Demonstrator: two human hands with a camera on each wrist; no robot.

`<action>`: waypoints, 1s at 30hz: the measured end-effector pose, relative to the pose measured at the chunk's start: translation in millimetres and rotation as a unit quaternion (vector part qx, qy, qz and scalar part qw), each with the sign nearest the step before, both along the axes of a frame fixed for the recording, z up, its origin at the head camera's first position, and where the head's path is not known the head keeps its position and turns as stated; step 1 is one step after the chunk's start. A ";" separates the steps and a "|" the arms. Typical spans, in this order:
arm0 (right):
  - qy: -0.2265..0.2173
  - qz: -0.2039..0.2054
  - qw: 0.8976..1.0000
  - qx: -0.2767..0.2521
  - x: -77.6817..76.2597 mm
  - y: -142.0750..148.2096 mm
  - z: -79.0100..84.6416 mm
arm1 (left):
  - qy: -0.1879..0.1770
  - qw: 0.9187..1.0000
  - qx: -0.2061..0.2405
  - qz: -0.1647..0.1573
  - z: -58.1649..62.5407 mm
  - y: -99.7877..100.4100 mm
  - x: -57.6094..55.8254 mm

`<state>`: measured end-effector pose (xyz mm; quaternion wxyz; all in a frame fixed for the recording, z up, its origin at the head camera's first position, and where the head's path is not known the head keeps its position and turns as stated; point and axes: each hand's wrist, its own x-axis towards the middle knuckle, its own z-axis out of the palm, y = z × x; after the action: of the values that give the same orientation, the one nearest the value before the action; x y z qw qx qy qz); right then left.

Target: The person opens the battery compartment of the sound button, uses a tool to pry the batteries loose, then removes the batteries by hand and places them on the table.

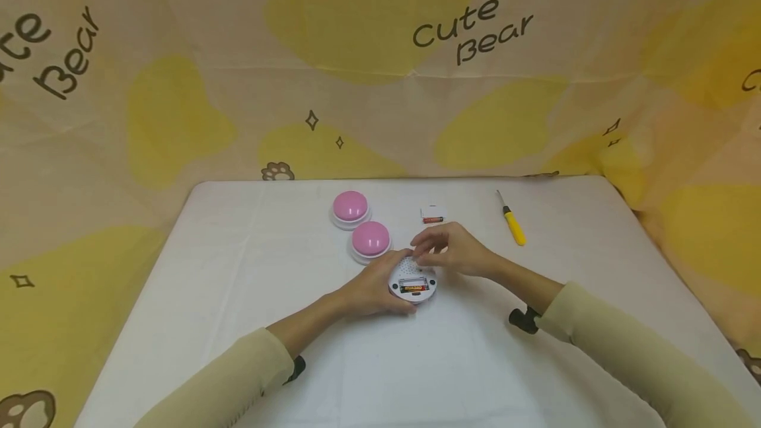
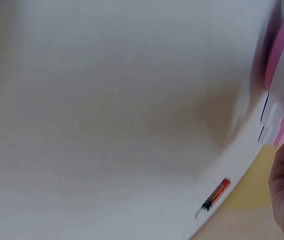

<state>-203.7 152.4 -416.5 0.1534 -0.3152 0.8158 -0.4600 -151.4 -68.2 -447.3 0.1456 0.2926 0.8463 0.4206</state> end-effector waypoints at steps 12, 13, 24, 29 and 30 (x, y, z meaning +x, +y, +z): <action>-0.005 0.044 0.999 0.009 30.6 -10.2 -3.6 | 0.022 1.000 0.015 -0.012 -3.5 -1.1 -2.2; -0.002 0.045 0.999 0.012 31.8 -10.7 -3.7 | 0.025 1.000 0.012 -0.012 -3.4 -1.1 -2.1; -0.001 0.064 0.998 -0.002 35.5 -12.1 -10.8 | 0.035 0.999 -0.001 -0.011 -2.0 -1.5 -0.4; 0.008 0.064 0.998 0.006 35.8 -12.8 -8.9 | 0.033 0.999 0.000 -0.012 -1.8 -1.9 -0.9; 0.010 0.064 0.998 0.008 36.0 -13.0 -8.4 | 0.032 0.999 0.000 -0.012 -2.0 -2.0 -1.1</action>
<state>-167.7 139.4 -425.0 0.1772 -0.3700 0.7991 -0.4394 -152.5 -70.2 -449.4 0.1233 0.3160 0.8468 0.4096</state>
